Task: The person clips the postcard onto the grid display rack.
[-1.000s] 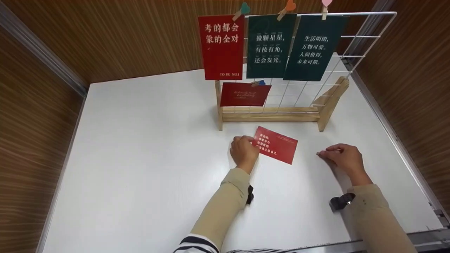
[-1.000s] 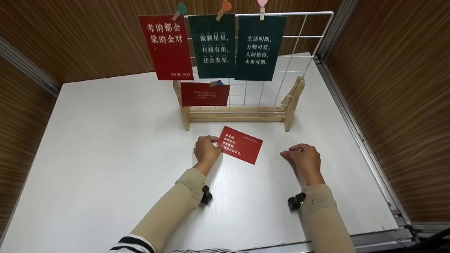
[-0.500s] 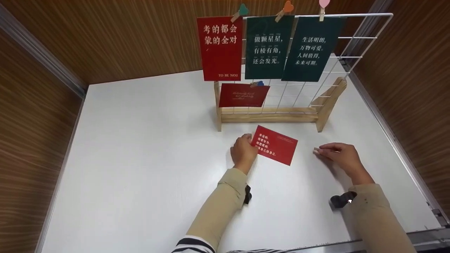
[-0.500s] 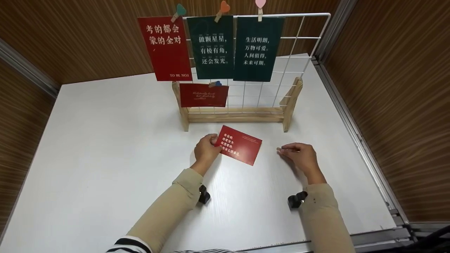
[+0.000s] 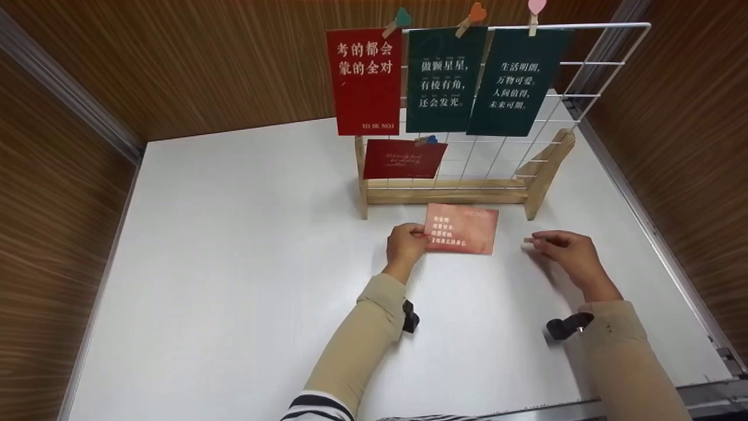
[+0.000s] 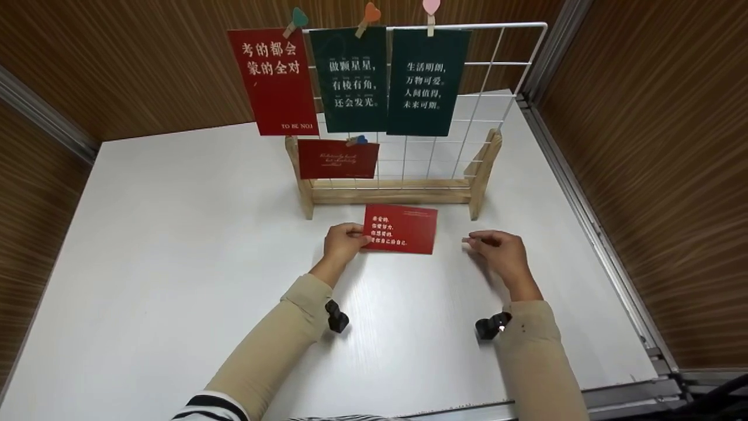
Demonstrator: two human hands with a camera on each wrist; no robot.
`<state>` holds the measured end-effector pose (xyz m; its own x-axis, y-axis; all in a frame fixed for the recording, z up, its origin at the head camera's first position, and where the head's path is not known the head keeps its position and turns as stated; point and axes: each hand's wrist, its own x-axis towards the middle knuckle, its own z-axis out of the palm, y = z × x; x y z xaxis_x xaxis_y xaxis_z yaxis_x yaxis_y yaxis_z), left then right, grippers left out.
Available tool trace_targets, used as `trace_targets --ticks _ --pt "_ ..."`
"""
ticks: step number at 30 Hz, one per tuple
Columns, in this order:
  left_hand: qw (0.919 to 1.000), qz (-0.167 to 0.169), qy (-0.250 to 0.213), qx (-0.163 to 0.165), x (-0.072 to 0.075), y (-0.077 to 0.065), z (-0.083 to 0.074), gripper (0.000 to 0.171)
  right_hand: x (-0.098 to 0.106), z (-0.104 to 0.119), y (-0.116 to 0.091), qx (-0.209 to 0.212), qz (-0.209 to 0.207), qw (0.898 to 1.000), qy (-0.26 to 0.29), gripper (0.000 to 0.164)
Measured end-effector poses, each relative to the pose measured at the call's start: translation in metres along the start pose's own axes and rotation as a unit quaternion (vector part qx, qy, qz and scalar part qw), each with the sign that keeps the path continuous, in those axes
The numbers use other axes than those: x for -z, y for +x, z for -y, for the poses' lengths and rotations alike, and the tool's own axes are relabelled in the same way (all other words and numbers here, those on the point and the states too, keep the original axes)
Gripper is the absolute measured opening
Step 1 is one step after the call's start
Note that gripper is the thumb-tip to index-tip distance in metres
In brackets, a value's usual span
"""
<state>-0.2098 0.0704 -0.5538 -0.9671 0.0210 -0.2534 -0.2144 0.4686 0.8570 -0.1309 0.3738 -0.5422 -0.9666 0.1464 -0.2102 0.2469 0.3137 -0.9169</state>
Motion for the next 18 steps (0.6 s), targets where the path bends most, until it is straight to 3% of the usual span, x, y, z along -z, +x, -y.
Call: trace_targets --ticks 9,18 --pt "0.9968 0.039 -0.068 0.016 0.005 0.007 -0.013 0.016 0.007 0.01 0.01 0.0 0.003 0.997 0.082 0.048" --pt "0.9896 0.052 -0.132 0.021 0.008 0.012 -0.029 0.019 0.008 0.022 0.02 0.031 -0.034 0.989 0.138 0.049"
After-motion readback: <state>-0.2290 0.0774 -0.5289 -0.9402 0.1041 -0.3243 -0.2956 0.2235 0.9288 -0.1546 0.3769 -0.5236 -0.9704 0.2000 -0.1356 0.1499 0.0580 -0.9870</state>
